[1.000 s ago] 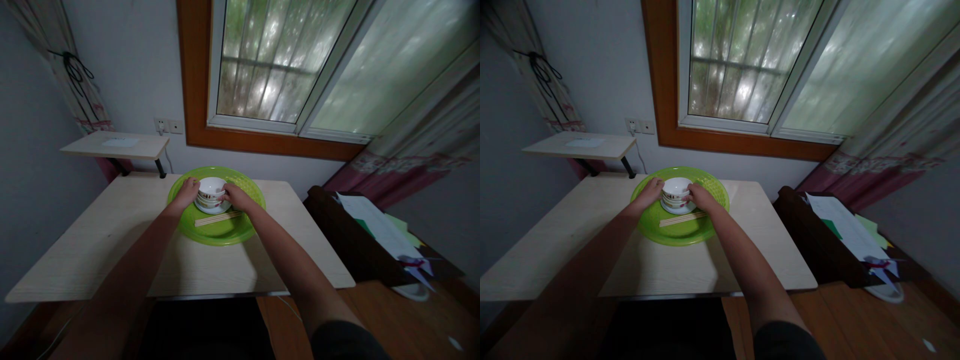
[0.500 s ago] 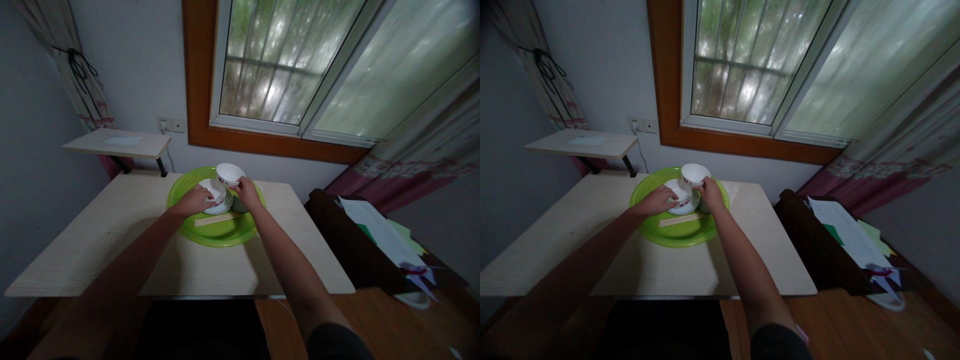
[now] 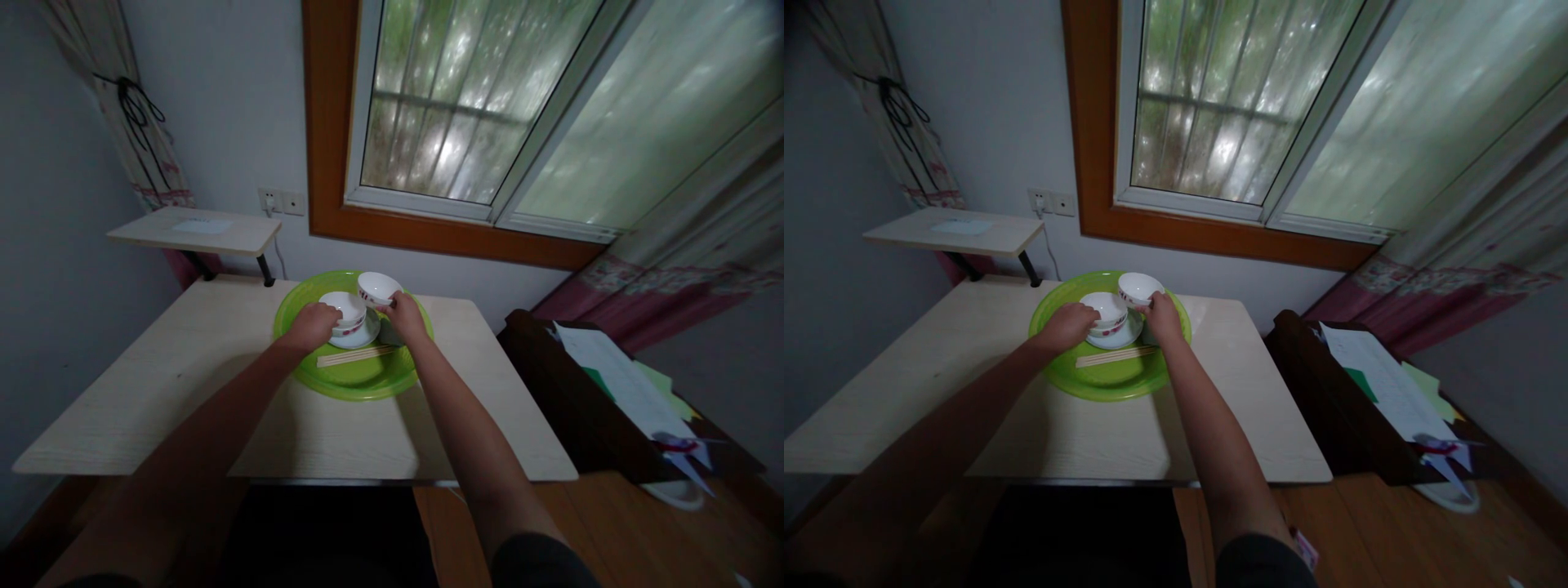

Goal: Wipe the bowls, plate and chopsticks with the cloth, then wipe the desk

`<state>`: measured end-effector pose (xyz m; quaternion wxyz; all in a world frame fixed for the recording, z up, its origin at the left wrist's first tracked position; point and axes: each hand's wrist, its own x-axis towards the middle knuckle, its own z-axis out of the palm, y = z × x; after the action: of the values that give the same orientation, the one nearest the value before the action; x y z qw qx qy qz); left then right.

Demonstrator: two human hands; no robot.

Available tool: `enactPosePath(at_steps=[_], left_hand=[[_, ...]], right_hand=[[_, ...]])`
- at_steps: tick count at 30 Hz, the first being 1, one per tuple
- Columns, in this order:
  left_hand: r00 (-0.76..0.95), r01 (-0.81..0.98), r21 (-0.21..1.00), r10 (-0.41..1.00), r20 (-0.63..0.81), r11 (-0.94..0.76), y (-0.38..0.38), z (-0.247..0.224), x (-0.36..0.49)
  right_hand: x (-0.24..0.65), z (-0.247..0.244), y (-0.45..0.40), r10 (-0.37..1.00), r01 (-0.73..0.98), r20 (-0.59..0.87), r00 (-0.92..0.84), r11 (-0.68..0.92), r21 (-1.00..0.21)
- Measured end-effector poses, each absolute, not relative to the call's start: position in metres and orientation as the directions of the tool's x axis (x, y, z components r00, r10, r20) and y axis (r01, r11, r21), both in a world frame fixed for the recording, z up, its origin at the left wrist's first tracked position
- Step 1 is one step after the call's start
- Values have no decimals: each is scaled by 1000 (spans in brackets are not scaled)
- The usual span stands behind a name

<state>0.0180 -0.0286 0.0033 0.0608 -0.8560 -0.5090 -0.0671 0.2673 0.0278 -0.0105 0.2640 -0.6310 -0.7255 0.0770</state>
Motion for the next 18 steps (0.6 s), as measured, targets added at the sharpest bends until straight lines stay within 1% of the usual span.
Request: enactPosePath(at_steps=[5, 7, 14, 18], left_hand=[[387, 913, 36, 890, 239, -407, -30, 9, 16], [380, 913, 55, 890, 252, -405, -32, 13, 14], [457, 875, 57, 861, 223, -480, -49, 34, 5], [558, 814, 40, 801, 218, -579, -67, 38, 7]], right_hand=[[265, -9, 25, 946, 876, 319, -62, 205, -437], [265, -8, 24, 943, 877, 327, -62, 207, -433], [263, -7, 24, 942, 875, 330, -56, 206, -439], [261, -4, 23, 947, 886, 319, -44, 185, -426]])
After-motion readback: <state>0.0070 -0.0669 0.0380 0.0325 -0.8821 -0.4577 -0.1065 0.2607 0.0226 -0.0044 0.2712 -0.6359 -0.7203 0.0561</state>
